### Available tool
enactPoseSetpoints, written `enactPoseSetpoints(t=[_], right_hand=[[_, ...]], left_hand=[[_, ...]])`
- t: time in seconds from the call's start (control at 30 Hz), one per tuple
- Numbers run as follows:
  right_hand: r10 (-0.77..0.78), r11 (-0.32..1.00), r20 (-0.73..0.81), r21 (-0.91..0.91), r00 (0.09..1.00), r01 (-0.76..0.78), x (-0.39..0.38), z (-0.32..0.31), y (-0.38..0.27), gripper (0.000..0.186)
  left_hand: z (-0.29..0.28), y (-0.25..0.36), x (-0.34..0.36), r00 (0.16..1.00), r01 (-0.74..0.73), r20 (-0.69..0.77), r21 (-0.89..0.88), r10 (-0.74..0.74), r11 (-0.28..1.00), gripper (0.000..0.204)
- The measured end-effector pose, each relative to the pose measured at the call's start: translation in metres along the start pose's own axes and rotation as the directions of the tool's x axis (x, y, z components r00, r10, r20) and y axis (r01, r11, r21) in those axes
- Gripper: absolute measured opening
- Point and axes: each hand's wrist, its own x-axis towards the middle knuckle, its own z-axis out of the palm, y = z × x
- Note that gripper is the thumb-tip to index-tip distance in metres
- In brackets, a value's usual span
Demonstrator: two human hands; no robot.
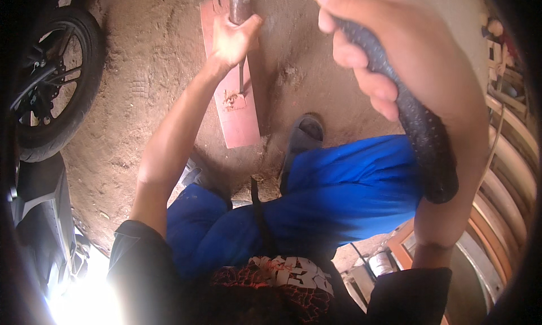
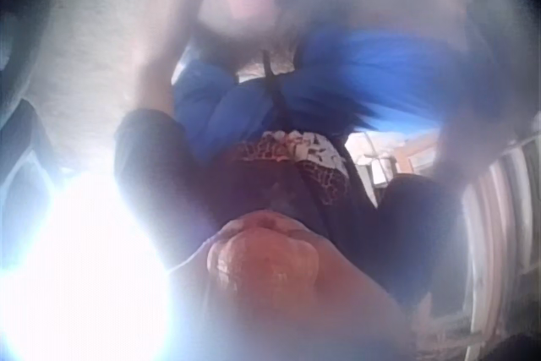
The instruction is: The person sits on the ground and uses a chisel and hammer to carve a rectangular recess into a pinkish wooden plank. They repeatedly strike the chisel to remove wood chips and deepen the cut.
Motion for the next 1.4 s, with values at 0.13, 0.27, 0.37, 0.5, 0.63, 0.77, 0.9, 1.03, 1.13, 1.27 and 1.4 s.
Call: enactPoseSetpoints(t=[0.13, 0.27, 0.37, 0.5, 0.63, 0.77, 0.9, 1.03, 1.13, 1.27, 1.4], right_hand=[[-0.146, 0.988, -0.236, 0.012, 0.961, 0.153, 0.0, 0.016, -0.007, 0.031], [-0.237, 0.971, -0.148, 0.0, 0.96, 0.24, 0.019, 0.007, 0.015, 0.035], [0.008, 0.999, -0.049, -0.033, 0.999, -0.01, 0.005, 0.012, -0.001, 0.035], [0.302, 0.935, -0.126, 0.234, 0.945, -0.267, -0.006, 0.013, -0.053, 0.028], [-0.116, 0.993, -0.142, -0.011, 0.983, 0.115, -0.005, 0.008, -0.023, 0.028], [-0.054, 0.997, -0.005, -0.046, 0.999, 0.054, 0.007, 0.006, 0.0, 0.03], [-0.129, 0.991, -0.05, -0.03, 0.99, 0.127, -0.003, 0.0, -0.005, 0.028], [-0.064, 0.996, -0.091, 0.062, 0.994, 0.069, -0.009, 0.001, -0.024, 0.032], [-0.089, 0.995, 0.043, -0.043, 0.995, 0.091, 0.01, 0.006, -0.006, 0.032], [-0.016, 0.994, 0.076, 0.105, 0.997, 0.007, 0.004, 0.001, -0.012, 0.03], [-0.085, 0.987, -0.063, 0.131, 0.994, 0.092, -0.006, 0.001, -0.018, 0.028]], left_hand=[[-0.001, -0.009, 0.005, 1.0, -0.028, 0.005, -0.021, 0.028, 0.999, 0.028], [0.0, -0.011, 0.008, 0.999, 0.024, 0.032, -0.044, -0.022, 0.999, 0.028], [-0.004, -0.008, 0.007, 0.999, 0.038, 0.021, -0.039, -0.037, 0.999, 0.028], [0.0, -0.008, 0.01, 0.998, 0.045, 0.051, -0.067, -0.041, 0.997, 0.026], [0.012, -0.008, 0.012, 0.996, 0.045, 0.089, -0.128, -0.033, 0.991, 0.024], [-0.005, -0.012, 0.009, 0.995, 0.079, 0.068, -0.102, -0.072, 0.992, 0.024], [0.0, -0.01, 0.013, 0.996, 0.073, 0.069, -0.115, -0.065, 0.991, 0.023], [0.019, -0.008, 0.015, 0.995, 0.069, 0.085, -0.185, -0.054, 0.98, 0.024], [-0.003, -0.011, 0.015, 0.994, 0.095, 0.063, -0.15, -0.087, 0.984, 0.024], [-0.003, -0.01, 0.015, 0.993, 0.103, 0.064, -0.139, -0.095, 0.985, 0.022], [0.01, -0.009, 0.018, 0.993, 0.071, 0.103, -0.191, -0.052, 0.979, 0.021]])
